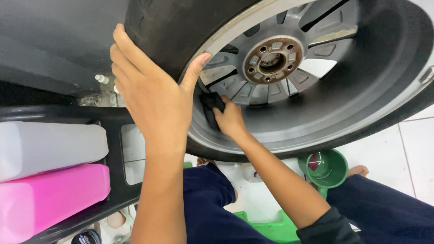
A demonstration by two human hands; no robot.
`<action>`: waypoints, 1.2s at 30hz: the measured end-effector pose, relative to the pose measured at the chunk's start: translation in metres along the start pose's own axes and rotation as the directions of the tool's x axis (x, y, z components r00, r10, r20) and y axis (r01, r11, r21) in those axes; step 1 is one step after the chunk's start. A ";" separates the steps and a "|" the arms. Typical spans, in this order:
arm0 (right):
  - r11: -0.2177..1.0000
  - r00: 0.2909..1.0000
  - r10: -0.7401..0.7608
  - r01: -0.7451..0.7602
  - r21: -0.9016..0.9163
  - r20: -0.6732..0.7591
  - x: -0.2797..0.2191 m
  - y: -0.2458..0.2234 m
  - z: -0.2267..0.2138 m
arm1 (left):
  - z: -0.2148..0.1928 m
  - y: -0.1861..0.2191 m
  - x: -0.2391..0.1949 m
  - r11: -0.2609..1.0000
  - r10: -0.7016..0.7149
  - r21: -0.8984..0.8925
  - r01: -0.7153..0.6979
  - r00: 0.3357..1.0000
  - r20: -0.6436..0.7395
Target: The person cleans the inner barrel and spokes of a car wheel using a black cloth. They hold the tire with their left hand while scrubbing the rim with their right hand, occasionally dipping the cloth into a green bucket on the floor.
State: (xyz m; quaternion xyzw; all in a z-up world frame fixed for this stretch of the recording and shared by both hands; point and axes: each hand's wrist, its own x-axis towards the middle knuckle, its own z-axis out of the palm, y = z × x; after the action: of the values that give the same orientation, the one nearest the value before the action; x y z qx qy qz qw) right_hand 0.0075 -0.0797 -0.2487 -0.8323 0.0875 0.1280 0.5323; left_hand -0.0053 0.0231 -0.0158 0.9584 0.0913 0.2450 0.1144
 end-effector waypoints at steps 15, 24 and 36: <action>0.999 0.998 0.039 -0.039 -0.003 0.052 0.008 0.008 0.000 | 0.000 0.002 0.001 1.000 0.016 -0.004 -0.016 1.000 -0.008; 0.996 0.997 -0.080 0.080 0.046 -0.004 -0.014 0.023 0.004 | -0.002 0.009 0.001 1.000 0.024 -0.017 -0.024 0.999 -0.026; 0.978 0.979 -0.187 0.193 0.078 -0.076 0.041 0.002 0.005 | 0.001 0.010 0.000 0.999 -0.021 -0.031 0.021 1.000 0.004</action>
State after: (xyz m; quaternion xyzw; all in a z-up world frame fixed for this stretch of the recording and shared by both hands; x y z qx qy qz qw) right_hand 0.0451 -0.0762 -0.2655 -0.8173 0.0312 0.0442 0.5737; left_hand -0.0039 0.0136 -0.0138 0.9560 0.0973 0.2433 0.1319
